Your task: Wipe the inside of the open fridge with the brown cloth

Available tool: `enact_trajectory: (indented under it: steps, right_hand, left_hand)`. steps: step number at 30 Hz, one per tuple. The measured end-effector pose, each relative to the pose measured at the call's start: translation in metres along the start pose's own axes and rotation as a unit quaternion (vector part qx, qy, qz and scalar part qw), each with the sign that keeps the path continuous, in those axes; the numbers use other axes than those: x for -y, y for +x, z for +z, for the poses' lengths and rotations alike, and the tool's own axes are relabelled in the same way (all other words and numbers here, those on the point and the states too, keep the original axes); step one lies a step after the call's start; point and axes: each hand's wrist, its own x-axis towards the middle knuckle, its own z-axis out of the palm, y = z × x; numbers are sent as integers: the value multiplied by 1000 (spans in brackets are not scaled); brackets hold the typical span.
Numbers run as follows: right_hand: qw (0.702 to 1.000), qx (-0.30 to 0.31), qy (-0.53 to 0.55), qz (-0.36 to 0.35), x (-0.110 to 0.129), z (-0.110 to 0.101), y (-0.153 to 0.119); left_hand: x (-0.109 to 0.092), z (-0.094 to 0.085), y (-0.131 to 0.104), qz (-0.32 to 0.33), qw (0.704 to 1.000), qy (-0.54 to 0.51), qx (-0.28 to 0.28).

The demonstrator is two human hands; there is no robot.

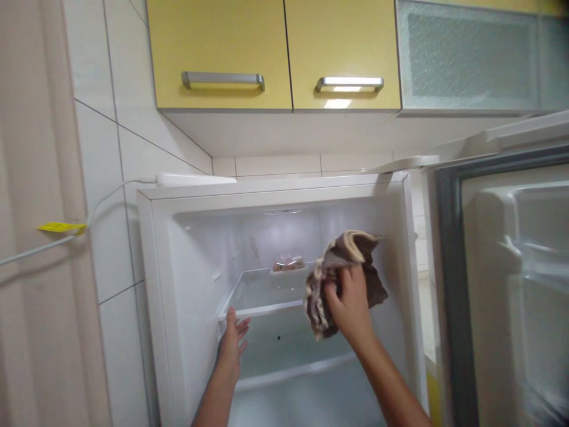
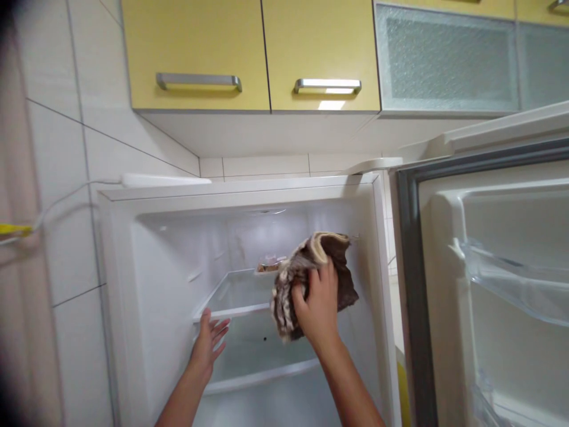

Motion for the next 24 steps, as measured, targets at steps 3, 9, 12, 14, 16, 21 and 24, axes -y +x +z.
enact_trajectory:
  steps: [3, 9, 12, 14, 16, 21, 24]
  right_hand:
    - [962, 154, -224, 11, 0, 15, 26]
    - [924, 267, -271, 30, -4, 43, 31]
    - [920, 292, -262, 5, 15, 58, 22]
    - [918, 306, -253, -12, 34, 73, 16]
    - [916, 319, -242, -29, 54, 89, 10]
    - [911, 350, -206, -78, 89, 117, 2]
    - [911, 353, -192, -94, 92, 116, 1]
  left_hand:
    - [-1, -1, -1, -12, 1000, 6, 6]
    - [1, 1, -3, -21, 999, -34, 21]
    - [2, 3, -3, -13, 999, -38, 12]
    - [2, 4, -3, -12, 999, -29, 10]
    - [2, 3, -1, -8, 1000, -14, 11]
    - [2, -1, 3, 19, 1000, 19, 7]
    - [0, -3, 3, 26, 999, 39, 22]
